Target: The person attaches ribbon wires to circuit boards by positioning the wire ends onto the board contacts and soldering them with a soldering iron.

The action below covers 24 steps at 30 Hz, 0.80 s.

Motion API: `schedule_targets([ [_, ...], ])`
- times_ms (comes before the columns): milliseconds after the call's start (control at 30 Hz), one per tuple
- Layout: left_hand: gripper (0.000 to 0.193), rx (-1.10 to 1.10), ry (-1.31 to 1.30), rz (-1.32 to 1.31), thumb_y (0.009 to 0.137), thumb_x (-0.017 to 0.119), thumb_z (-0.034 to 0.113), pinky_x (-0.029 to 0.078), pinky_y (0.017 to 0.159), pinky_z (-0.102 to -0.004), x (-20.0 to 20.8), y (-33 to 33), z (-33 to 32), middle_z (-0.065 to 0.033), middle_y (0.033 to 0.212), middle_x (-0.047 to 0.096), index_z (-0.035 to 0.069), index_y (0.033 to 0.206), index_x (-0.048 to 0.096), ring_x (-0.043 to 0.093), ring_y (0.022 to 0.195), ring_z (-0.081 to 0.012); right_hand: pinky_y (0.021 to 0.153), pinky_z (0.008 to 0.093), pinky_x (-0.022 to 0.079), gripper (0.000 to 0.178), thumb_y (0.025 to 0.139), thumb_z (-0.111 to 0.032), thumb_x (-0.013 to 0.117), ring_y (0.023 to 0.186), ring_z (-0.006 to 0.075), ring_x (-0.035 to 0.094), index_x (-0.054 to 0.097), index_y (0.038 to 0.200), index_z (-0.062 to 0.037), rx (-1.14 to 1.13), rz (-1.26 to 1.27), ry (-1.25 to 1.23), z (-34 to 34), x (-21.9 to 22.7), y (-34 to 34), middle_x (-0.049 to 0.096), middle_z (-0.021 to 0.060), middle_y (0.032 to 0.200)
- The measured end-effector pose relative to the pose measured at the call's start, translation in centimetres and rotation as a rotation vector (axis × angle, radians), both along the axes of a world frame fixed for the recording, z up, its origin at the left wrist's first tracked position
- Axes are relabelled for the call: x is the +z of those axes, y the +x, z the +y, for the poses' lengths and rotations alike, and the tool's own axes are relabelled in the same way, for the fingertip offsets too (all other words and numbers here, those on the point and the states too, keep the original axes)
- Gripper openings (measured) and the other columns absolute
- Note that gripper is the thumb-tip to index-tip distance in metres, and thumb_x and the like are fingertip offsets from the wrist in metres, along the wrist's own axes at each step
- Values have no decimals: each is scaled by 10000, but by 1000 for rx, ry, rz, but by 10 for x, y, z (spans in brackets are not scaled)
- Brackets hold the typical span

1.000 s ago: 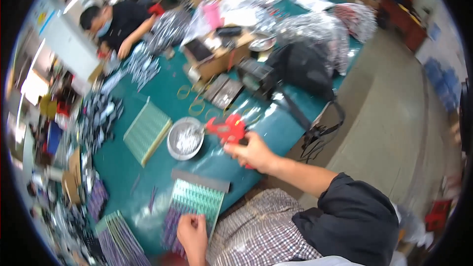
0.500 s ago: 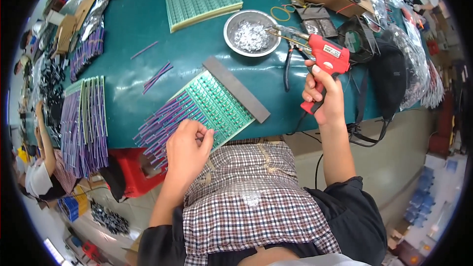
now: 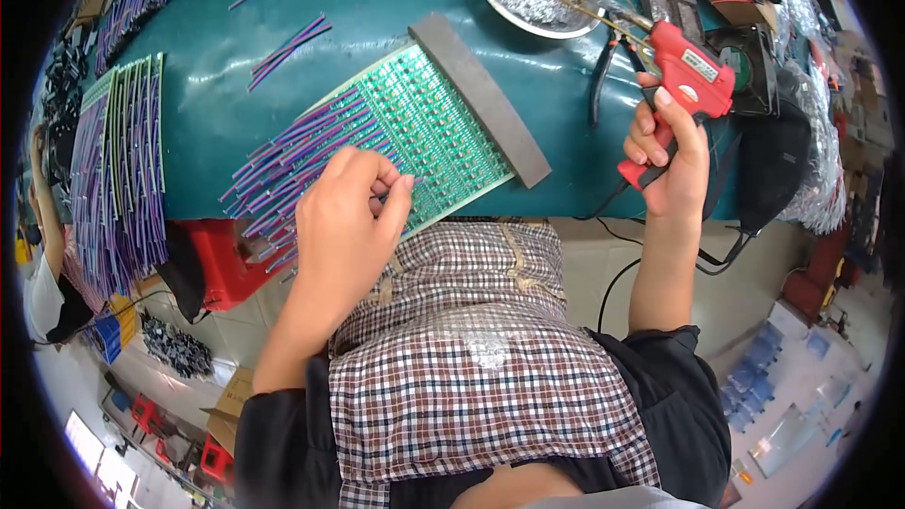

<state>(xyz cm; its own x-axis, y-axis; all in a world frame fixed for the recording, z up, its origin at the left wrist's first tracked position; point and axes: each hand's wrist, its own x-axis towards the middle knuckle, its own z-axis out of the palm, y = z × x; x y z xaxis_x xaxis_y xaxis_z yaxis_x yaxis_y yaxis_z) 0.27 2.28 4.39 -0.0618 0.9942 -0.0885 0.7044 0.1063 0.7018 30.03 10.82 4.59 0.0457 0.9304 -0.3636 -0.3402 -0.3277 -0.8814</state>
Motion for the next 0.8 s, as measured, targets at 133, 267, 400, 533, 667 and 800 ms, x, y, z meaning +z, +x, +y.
schedule_targets([
  [133, 135, 13, -3, 4, 842, 739, 112, 496, 553, -339, -4, -3, 1, -69, 779, 598, 50, 804, 625, 639, 612, -208, 476, 246, 343, 305, 954, -157, 616, 464, 45, 348, 601, 1176, 51, -24, -90, 46, -6, 7, -2, 530, 28, 715],
  [267, 148, 18, 8, 7, 846, 735, 150, 492, 558, -361, -11, -6, 1, -68, 786, 601, 61, 798, 626, 630, 603, -224, 456, 246, 350, 344, 944, -124, 601, 442, 48, 352, 572, 1221, 78, -10, -204, 163, -32, 21, -10, 529, 41, 712],
  [400, 152, 29, 22, 58, 833, 731, 156, 486, 564, -386, -18, -5, -1, -75, 770, 588, 66, 777, 622, 619, 619, -259, 450, 239, 356, 427, 939, -168, 611, 434, 52, 355, 528, 1277, 78, 108, -259, 227, -75, 15, -19, 511, 39, 696],
  [533, 153, 25, 53, 103, 805, 734, 155, 483, 573, -407, -19, -4, -2, -88, 756, 579, 66, 758, 619, 617, 647, -293, 488, 261, 389, 538, 939, -249, 643, 451, 83, 374, 459, 1346, 52, 349, -431, 131, -124, 10, -19, 474, 26, 639],
  [667, 159, 56, 36, 123, 798, 736, 159, 481, 569, -411, -19, -6, -5, -89, 744, 574, 66, 747, 618, 616, 642, -297, 577, 295, 412, 440, 946, -203, 632, 599, 128, 465, 469, 1293, 12, 777, -649, 260, -144, -9, 7, 475, 24, 680],
  [800, 165, 36, 17, 186, 845, 748, 137, 492, 559, -272, -20, -7, -4, -37, 757, 588, 42, 771, 635, 604, 594, -139, 612, 300, 422, 347, 940, -159, 624, 638, 134, 480, 500, 1214, 15, 733, -549, 61, -144, -9, 0, 511, 48, 740],
])
